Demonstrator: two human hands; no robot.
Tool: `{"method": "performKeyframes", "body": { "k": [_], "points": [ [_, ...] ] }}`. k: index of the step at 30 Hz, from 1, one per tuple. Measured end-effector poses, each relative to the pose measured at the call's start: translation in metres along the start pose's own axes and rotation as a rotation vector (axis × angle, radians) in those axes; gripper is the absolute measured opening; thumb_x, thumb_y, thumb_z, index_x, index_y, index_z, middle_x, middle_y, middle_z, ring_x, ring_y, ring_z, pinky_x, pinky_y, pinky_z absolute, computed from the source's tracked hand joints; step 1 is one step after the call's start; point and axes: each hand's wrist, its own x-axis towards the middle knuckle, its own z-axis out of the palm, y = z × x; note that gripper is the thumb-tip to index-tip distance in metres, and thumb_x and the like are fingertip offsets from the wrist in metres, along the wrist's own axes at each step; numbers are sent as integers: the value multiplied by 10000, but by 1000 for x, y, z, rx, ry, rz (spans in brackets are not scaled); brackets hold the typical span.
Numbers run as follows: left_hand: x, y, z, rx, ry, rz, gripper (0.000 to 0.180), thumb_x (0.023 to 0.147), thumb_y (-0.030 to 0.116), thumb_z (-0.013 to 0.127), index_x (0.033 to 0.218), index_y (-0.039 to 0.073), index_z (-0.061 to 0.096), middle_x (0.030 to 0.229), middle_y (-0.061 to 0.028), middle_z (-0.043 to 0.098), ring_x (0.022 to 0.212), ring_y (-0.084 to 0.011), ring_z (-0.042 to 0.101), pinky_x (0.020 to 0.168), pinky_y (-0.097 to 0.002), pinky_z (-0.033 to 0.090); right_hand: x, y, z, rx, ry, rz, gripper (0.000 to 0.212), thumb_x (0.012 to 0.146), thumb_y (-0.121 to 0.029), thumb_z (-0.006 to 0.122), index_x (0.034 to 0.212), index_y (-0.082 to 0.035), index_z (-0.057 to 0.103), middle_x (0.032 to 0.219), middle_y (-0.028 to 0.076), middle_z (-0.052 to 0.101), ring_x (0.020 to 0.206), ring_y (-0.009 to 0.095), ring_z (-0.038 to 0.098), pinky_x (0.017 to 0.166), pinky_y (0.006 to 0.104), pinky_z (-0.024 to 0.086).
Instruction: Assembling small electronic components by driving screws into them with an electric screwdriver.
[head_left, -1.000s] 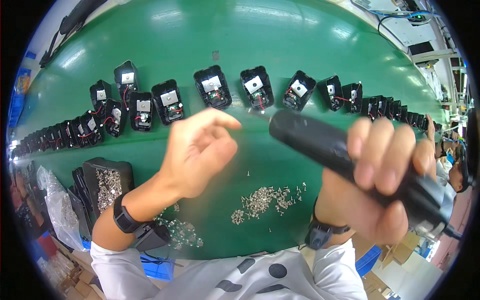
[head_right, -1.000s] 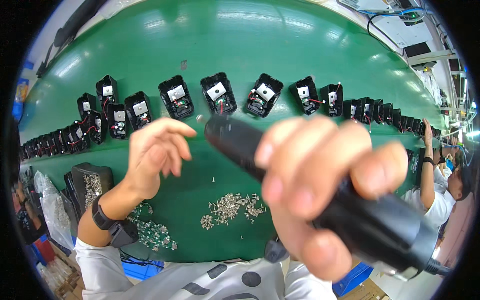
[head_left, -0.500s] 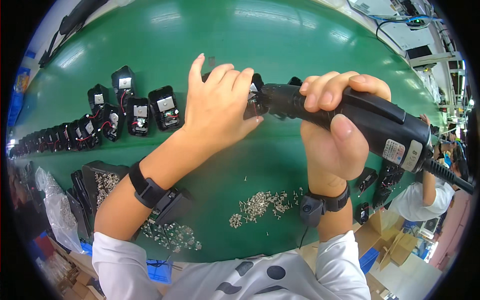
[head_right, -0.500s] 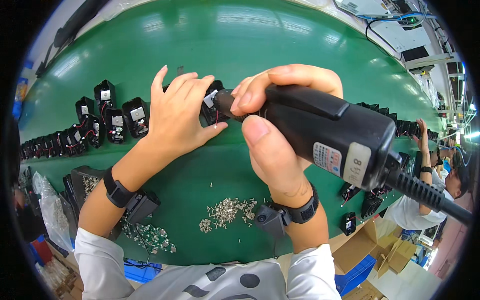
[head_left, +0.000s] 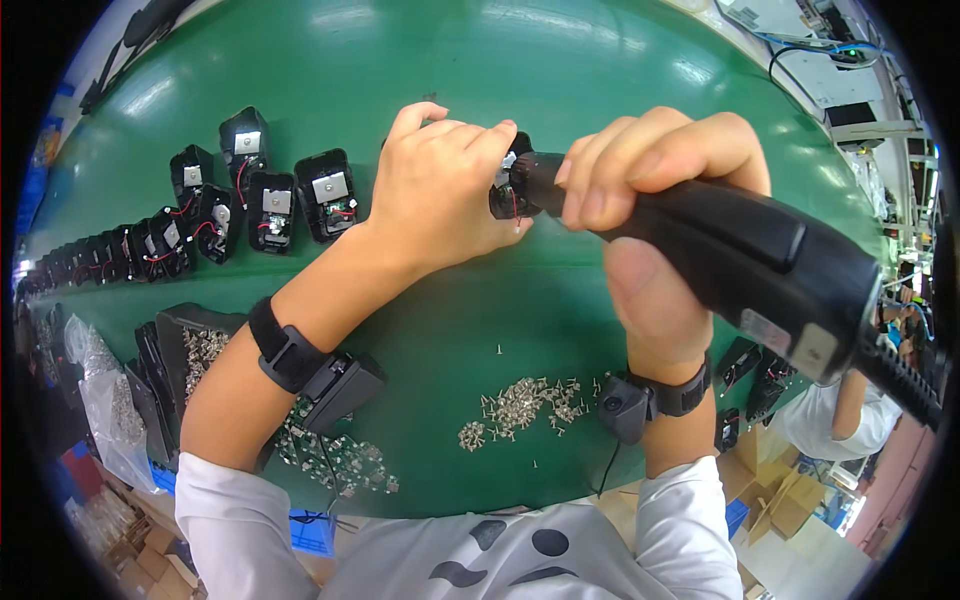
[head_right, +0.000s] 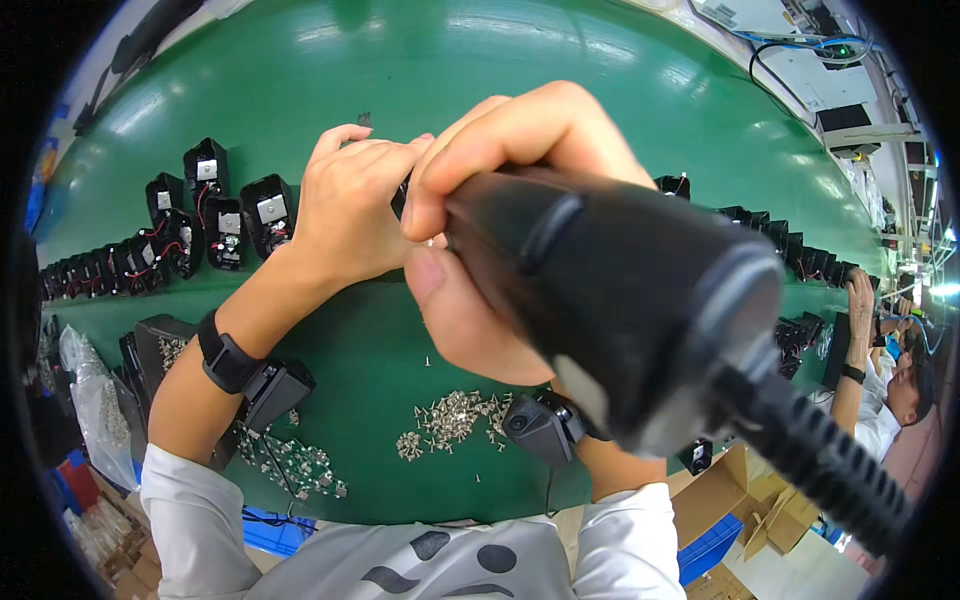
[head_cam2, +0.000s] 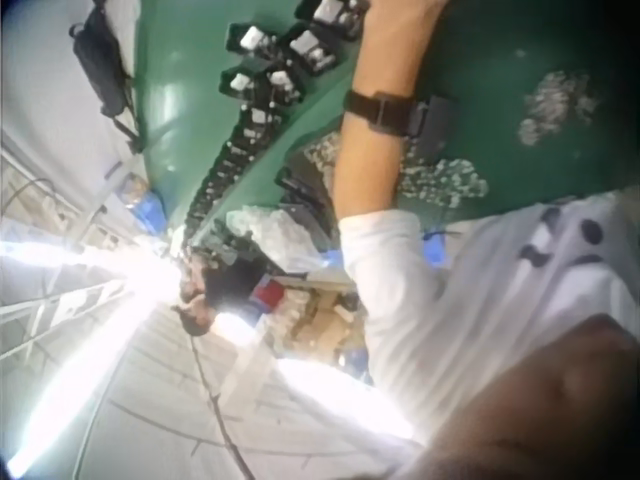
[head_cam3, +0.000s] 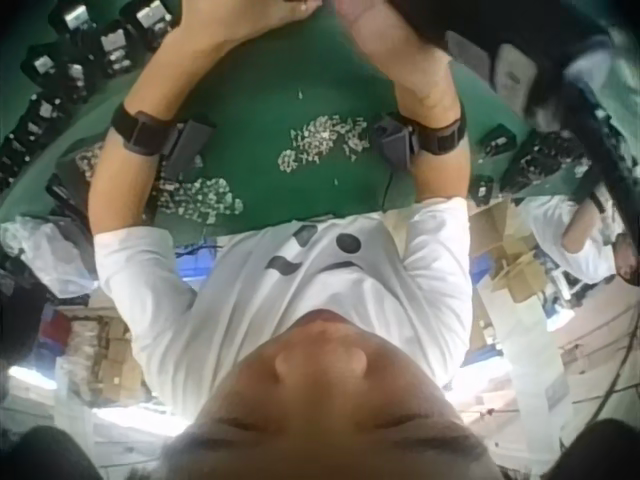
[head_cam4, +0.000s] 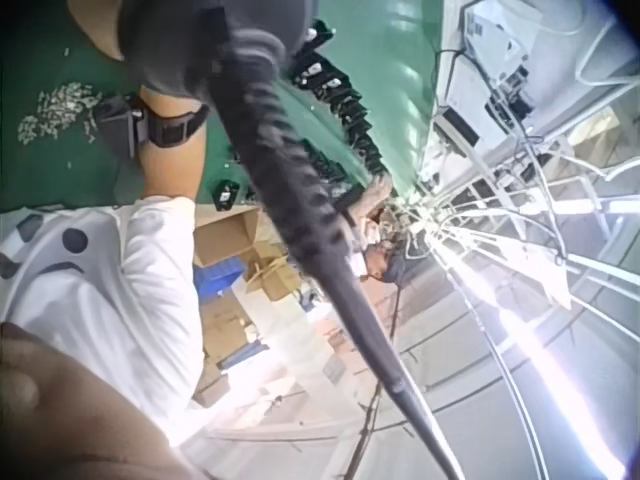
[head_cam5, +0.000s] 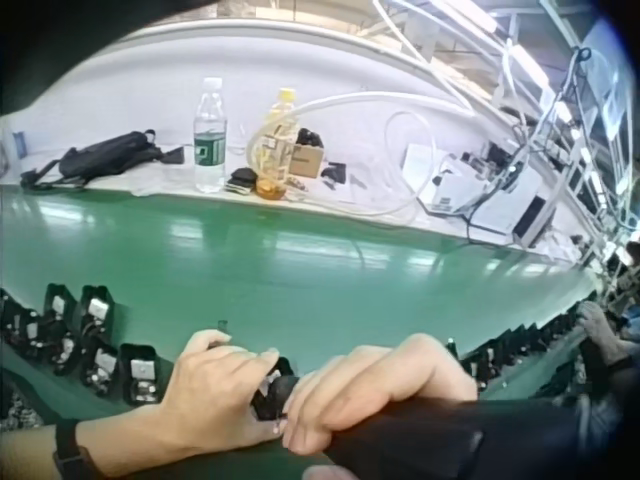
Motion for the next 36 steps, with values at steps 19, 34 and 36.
{"method": "performKeyframes", "body": {
  "k": [19, 34, 36],
  "points": [
    [-57, 38, -58, -259, -393, 312, 319, 619, 206, 836, 895, 135, 693, 812, 15, 557, 765, -177, 553, 728, -389, 402, -60, -123, 5, -58, 304, -91, 416, 749, -233, 744, 1062, -113, 497, 820, -26, 548, 705, 122, 546, 767, 308, 391],
    [-63, 68, -59, -945, -251, -536, 40, 887, -4, 634, 853, -2, 612, 861, -91, 645, 745, -129, 620, 627, -262, 525, -76, -127, 25, 181, 409, -268, 387, 714, -43, 809, 945, -99, 503, 680, -25, 619, 618, 107, 624, 697, 257, 518],
    [-44, 85, -73, -1202, -249, -736, 46, 892, 21, 646, 876, -13, 621, 860, -105, 657, 717, -134, 634, 612, -264, 534, -73, -134, 23, 280, 406, -321, 414, 676, -24, 811, 936, -100, 498, 680, -33, 602, 619, 105, 608, 707, 265, 488]
  ]
}}
